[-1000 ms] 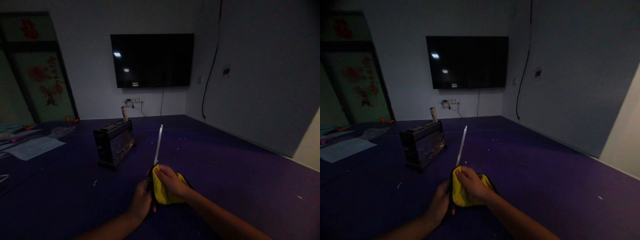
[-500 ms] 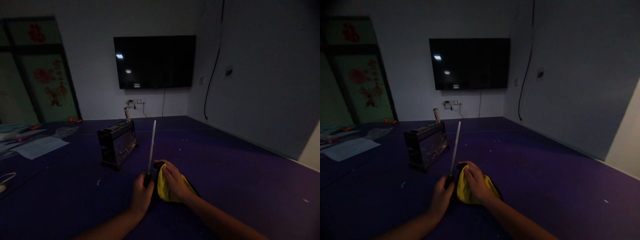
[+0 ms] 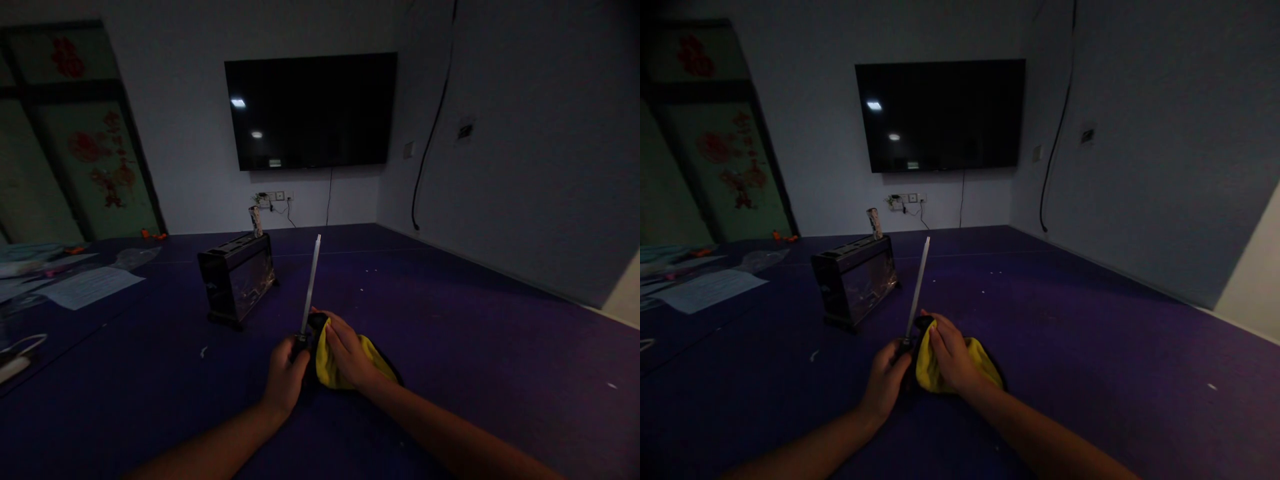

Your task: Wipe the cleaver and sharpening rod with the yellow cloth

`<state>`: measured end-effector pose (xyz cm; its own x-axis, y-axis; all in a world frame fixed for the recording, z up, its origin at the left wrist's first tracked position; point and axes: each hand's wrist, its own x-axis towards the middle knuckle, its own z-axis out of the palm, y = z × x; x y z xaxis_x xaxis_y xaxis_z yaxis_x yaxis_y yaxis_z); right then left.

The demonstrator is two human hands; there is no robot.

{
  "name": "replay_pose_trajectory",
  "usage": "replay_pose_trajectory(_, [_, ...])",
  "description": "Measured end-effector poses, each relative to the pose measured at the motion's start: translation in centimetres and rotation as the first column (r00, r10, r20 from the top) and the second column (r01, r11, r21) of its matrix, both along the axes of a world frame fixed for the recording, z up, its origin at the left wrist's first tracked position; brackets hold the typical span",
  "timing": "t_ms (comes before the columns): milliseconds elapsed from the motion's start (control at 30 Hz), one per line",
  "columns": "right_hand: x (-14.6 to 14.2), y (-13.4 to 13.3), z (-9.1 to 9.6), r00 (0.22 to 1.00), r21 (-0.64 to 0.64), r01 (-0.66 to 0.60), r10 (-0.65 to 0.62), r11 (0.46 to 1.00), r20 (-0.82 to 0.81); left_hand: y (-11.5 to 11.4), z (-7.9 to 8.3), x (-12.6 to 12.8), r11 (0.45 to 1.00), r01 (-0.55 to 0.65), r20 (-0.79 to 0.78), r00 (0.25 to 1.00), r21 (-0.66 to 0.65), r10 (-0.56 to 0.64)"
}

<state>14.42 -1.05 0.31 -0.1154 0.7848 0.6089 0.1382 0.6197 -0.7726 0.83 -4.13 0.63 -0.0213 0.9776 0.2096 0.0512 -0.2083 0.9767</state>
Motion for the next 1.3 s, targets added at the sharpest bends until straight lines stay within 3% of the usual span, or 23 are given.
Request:
replay_pose_trajectory(133, [0.0, -0.4, 0.0, 1.000, -0.002, 0.006, -0.006, 1.000, 0.008, 0.1, -0.2, 0.0, 0.999, 0.018, -0.014, 1.000, 0.029, -0.018])
replay_pose_trajectory(333, [0.2, -0.7, 0.2, 0.993, 0.001, -0.040, 0.039, 0.999, 0.108, 0.5, 0.1, 0.1, 0.990, 0.136, 0.020, 0.990, 0.034, -0.137])
replay_pose_trajectory(533, [0.7, -0.4, 0.0, 0.987, -0.040, 0.013, -0.007, 0.999, 0.160, 0.8, 0.4, 0.4, 0.979, 0.204, 0.079, 0.976, 0.008, -0.204])
replay_pose_trajectory(700, [0.8, 0.0, -0.8, 0.973, 0.020, 0.076, -0.078, 0.997, 0.217, 0.9, 0.6, 0.3, 0.972, 0.232, 0.111, 0.966, 0.033, -0.234])
replay_pose_trajectory(833, [0.7, 0.1, -0.8, 0.961, 0.078, 0.075, -0.093, 0.994, 0.259, 1.0, 0.7, 0.2, 0.982, 0.189, 0.117, 0.975, 0.022, -0.190])
replay_pose_trajectory(1033, [0.6, -0.1, 1.2, 0.922, 0.121, -0.109, 0.055, 0.987, 0.384, 1.1, 0.7, 0.2, 0.994, 0.110, 0.123, 0.987, -0.024, -0.106])
replay_pose_trajectory(1300, [0.5, -0.2, 0.6, 0.931, 0.252, -0.028, -0.066, 0.967, 0.360, 0.8, 0.2, 0.3, 0.991, 0.134, 0.115, 0.984, 0.029, -0.136])
